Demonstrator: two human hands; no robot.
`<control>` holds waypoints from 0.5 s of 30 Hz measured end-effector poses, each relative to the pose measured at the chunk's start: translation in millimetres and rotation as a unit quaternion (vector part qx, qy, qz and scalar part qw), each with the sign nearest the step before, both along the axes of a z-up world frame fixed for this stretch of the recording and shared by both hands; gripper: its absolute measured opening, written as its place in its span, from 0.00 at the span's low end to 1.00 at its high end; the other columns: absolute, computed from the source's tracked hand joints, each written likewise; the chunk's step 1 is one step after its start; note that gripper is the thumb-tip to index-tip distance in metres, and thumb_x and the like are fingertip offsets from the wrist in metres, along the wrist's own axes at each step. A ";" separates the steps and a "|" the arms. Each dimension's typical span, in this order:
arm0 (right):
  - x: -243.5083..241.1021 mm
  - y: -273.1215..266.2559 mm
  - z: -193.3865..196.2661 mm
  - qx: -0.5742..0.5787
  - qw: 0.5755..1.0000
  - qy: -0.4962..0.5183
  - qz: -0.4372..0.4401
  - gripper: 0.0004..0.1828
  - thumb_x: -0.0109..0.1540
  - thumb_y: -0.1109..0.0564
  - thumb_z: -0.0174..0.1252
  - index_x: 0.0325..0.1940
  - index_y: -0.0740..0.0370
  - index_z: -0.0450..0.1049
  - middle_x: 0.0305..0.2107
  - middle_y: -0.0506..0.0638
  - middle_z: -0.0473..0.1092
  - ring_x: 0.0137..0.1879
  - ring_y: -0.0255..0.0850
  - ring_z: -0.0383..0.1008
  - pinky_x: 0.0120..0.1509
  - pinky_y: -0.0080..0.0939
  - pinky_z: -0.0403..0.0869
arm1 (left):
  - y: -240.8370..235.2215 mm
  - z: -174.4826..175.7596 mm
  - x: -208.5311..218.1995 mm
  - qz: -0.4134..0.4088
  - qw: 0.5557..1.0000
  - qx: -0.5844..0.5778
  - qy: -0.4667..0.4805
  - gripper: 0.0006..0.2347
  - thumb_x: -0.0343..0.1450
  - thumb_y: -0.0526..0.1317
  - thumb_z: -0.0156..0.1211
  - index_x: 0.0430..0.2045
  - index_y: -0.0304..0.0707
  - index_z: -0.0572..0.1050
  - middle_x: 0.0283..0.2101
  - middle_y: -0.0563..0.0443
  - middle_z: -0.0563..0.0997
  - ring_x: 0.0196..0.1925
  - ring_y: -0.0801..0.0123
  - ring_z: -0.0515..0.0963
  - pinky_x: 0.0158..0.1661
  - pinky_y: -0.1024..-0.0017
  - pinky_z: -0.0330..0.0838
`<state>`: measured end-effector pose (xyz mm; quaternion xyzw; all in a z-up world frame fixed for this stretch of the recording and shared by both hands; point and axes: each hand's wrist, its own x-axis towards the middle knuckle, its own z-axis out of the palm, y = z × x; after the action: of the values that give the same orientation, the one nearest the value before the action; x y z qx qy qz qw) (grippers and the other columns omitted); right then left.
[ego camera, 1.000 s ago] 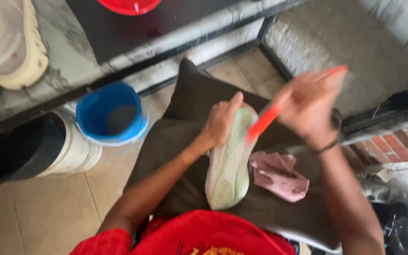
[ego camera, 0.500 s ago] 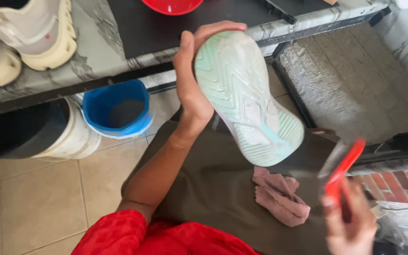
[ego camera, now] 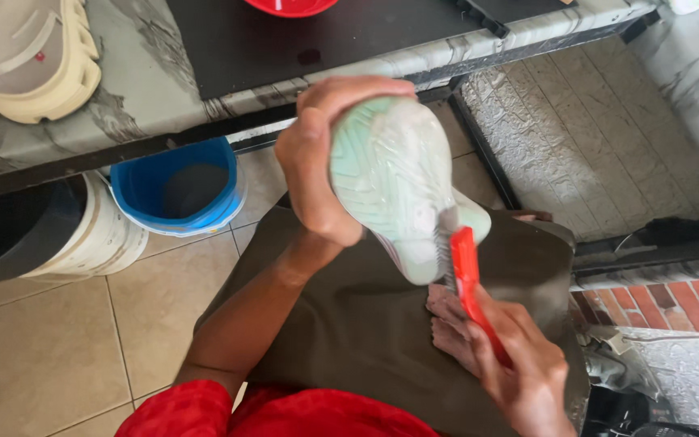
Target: The person cleans a light green sneaker by scrubbing the sole with a red brush and wiping it with a pink cloth. They repeatedly dip the brush into a red bowl of water and continue scrubbing different areas of the shoe's sole.
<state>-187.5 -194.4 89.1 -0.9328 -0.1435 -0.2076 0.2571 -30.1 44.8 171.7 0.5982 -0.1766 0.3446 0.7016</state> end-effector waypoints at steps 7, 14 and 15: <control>18.8 11.2 -4.0 -0.023 0.996 -0.087 0.018 0.15 0.69 0.61 0.61 0.60 0.64 0.76 0.47 0.59 0.77 0.45 0.44 0.82 0.48 0.37 0.76 | -5.2 -4.2 -4.6 -0.018 0.998 0.025 -0.046 0.25 0.80 0.50 0.31 0.42 0.30 0.79 0.45 0.40 0.86 0.50 0.54 0.85 0.56 0.63 0.75; 21.0 35.0 17.3 0.006 0.994 -0.113 -0.004 0.06 0.71 0.61 0.58 0.49 0.67 0.73 0.42 0.63 0.75 0.43 0.49 0.80 0.48 0.42 0.76 | -20.1 -4.8 -2.9 -0.097 0.994 0.040 -0.013 0.28 0.81 0.51 0.30 0.37 0.29 0.82 0.42 0.39 0.87 0.47 0.55 0.87 0.56 0.63 0.74; 15.0 29.9 11.1 0.003 0.994 -0.111 -0.007 0.06 0.71 0.61 0.58 0.49 0.67 0.73 0.42 0.63 0.75 0.43 0.49 0.80 0.48 0.42 0.76 | -19.0 -7.3 -3.2 -0.100 0.994 0.038 -0.012 0.28 0.81 0.51 0.30 0.37 0.29 0.82 0.42 0.39 0.87 0.47 0.55 0.87 0.56 0.63 0.74</control>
<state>-172.5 -164.5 100.2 -0.9041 -0.1635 -0.3126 0.2412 -33.3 25.8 164.4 0.5996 -0.2571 0.2725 0.7072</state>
